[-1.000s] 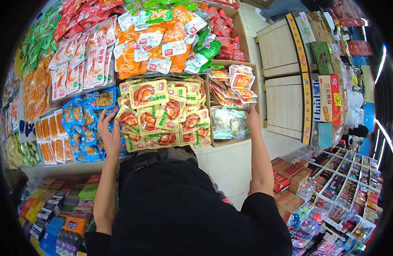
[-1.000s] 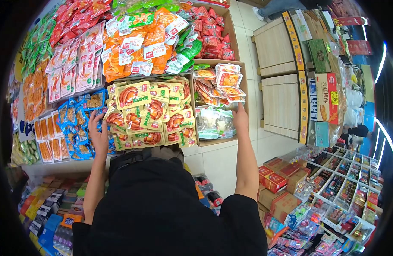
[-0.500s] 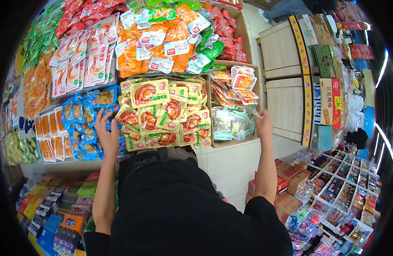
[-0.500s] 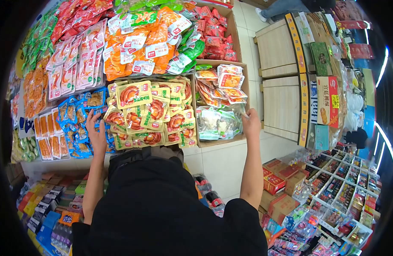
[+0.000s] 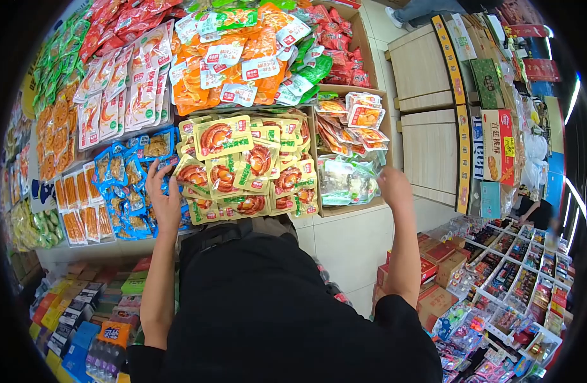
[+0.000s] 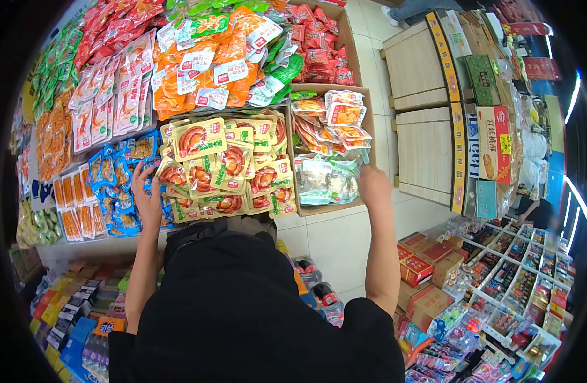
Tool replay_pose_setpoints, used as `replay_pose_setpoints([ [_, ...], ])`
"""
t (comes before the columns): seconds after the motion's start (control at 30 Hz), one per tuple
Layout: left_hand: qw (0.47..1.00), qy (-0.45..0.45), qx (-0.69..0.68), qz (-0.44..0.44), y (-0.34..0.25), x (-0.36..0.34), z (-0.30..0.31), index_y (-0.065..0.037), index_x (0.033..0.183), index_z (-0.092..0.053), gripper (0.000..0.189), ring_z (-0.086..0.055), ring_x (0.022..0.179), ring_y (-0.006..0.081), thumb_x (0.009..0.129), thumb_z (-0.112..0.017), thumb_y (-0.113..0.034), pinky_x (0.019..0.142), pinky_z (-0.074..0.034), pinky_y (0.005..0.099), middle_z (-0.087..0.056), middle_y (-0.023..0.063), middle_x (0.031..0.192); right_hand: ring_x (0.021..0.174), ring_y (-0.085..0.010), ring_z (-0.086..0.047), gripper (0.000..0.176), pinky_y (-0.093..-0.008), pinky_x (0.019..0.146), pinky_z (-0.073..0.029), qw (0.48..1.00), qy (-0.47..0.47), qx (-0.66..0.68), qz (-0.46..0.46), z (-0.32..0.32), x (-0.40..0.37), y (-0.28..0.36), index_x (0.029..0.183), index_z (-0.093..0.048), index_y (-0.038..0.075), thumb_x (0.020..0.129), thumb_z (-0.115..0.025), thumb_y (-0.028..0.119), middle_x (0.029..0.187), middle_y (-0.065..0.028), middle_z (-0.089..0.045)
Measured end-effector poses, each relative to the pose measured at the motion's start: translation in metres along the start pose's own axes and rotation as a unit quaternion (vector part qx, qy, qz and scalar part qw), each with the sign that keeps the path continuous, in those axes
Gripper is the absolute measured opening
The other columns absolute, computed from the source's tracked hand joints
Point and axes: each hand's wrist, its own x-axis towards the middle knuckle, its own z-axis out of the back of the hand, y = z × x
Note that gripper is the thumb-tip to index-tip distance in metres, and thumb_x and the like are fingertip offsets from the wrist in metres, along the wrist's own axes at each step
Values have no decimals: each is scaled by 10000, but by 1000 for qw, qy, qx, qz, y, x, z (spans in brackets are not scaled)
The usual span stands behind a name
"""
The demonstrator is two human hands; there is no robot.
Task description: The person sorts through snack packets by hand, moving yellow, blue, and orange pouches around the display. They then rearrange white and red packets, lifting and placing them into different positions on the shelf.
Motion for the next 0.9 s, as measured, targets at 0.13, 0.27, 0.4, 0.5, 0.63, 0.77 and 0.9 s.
replay_pose_setpoints([
  [0.13,1000,-1,-7,10,2,-1,0,-51,1120,-581,238,-365,1269,305,894,-537,-112,1062,-261,409,-428,137,1354,893,-331,-619,174,-377,788,-483,928,32,336,160,-15,26,57,979,-649,15,866,-569,120,949,-169,-656],
  [0.27,1000,-6,-4,0,3,-4,-1,-55,1114,-577,235,-355,1269,311,892,-533,-117,1061,-255,423,-423,133,1353,918,-325,-600,217,-388,805,-484,965,-7,157,212,-53,49,79,1031,-642,34,845,-535,70,1017,-149,-651],
  [0.4,1000,-9,-17,15,8,-9,1,-55,1111,-577,237,-357,1267,310,886,-537,-118,1063,-253,421,-426,129,1353,917,-309,-597,259,-393,801,-483,975,-82,70,192,-65,54,83,1083,-623,58,842,-532,86,1005,-144,-650],
  [0.5,1000,-19,1,23,12,-11,0,-45,1124,-583,247,-387,1259,298,886,-543,-97,1057,-277,400,-442,134,1353,998,-307,-561,316,-404,865,-457,986,-44,48,155,-66,54,86,1138,-590,80,828,-571,140,1078,-138,-616],
  [0.63,1000,-10,7,18,14,-12,-1,-43,1124,-582,246,-389,1256,300,890,-536,-105,1058,-275,405,-441,135,1353,1163,-367,-441,445,-458,977,-378,982,-36,38,179,-62,39,93,1167,-572,115,754,-664,254,1217,-113,-533],
  [0.77,1000,-2,-9,26,13,-10,-2,-55,1119,-570,245,-355,1266,312,885,-533,-116,1064,-254,423,-420,131,1355,1184,-357,-421,458,-476,972,-368,968,-27,71,238,-57,36,79,1134,-560,123,710,-706,215,1214,-114,-522],
  [0.9,1000,-4,-6,25,12,-9,-2,-55,1122,-568,248,-352,1270,312,886,-534,-120,1066,-254,423,-418,133,1357,1037,-309,-499,299,-436,947,-383,951,21,98,292,-42,34,77,1012,-570,90,731,-663,128,1081,-98,-580],
])
